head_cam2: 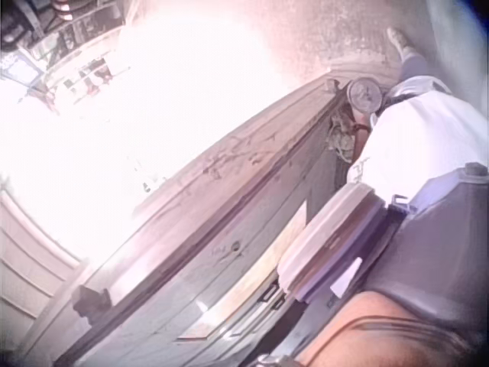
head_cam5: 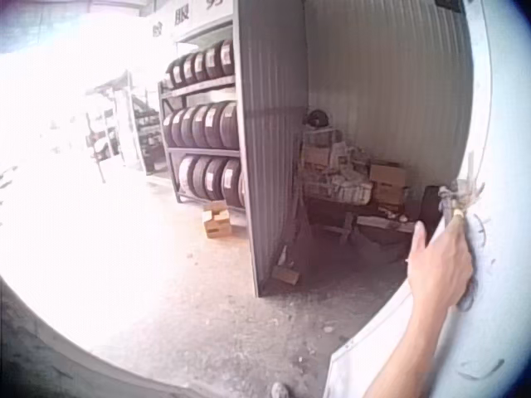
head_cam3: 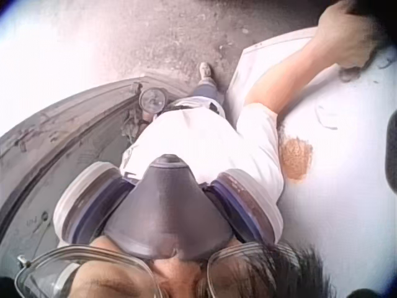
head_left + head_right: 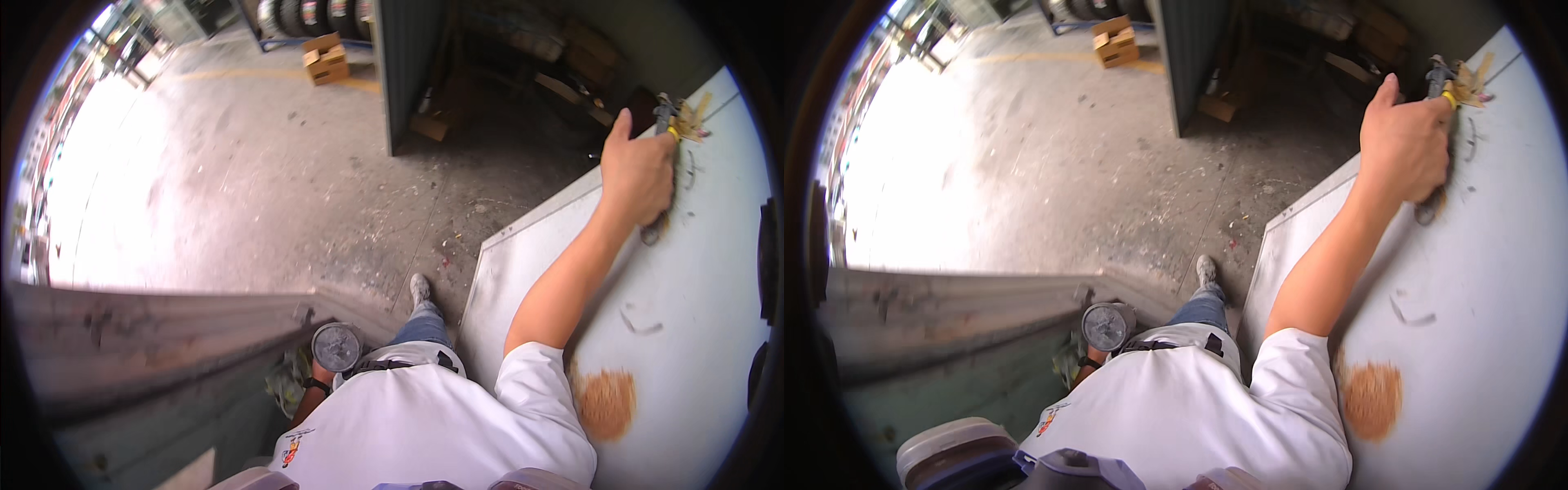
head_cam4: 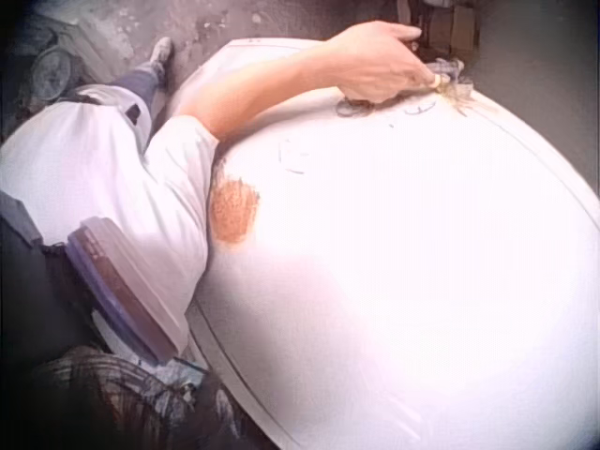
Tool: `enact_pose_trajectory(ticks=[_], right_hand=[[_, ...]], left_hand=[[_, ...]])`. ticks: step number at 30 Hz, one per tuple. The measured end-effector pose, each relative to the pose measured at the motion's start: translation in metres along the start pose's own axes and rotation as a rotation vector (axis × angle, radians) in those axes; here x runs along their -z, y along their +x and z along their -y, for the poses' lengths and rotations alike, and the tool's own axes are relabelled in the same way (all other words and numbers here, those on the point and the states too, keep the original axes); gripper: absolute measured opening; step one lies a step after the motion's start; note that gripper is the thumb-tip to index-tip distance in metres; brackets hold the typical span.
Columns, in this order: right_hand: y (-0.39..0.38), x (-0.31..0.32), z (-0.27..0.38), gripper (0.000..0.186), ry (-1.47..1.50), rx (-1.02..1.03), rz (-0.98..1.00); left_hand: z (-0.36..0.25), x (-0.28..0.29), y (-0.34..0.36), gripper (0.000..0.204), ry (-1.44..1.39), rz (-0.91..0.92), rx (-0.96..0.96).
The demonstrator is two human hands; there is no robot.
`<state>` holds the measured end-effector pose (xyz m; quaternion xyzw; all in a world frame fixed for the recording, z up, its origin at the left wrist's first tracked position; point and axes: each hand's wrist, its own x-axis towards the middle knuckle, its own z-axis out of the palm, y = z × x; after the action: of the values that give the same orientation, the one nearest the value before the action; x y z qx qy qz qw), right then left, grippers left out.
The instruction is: The person walks to a workbench, picks up a pink MESTEO can, pours its contents into a small white cup, then uses a yellow stir stick to mix the liquid. The person then pours the mixed liquid into a larger white container and continues stirring.
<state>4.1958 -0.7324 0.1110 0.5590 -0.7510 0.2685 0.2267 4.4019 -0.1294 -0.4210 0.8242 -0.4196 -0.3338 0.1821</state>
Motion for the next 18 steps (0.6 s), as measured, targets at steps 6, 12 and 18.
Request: enact_pose_trajectory(ticks=[6, 12, 18], right_hand=[[0.022, -0.054, -0.057, 0.057, -0.363, -0.152, -0.331], [0.036, -0.096, -0.115, 0.068, -0.490, -0.283, -0.331], [0.047, -0.104, -0.155, 0.050, -0.406, -0.493, -0.269]], left_hand=[[-0.094, 0.035, 0.302, 0.013, 0.242, 0.162, -0.617], [-0.195, 0.111, 0.530, 0.014, 0.420, 0.271, -0.843], [-0.315, 0.056, 0.718, 0.010, 0.226, 0.697, -0.625]])
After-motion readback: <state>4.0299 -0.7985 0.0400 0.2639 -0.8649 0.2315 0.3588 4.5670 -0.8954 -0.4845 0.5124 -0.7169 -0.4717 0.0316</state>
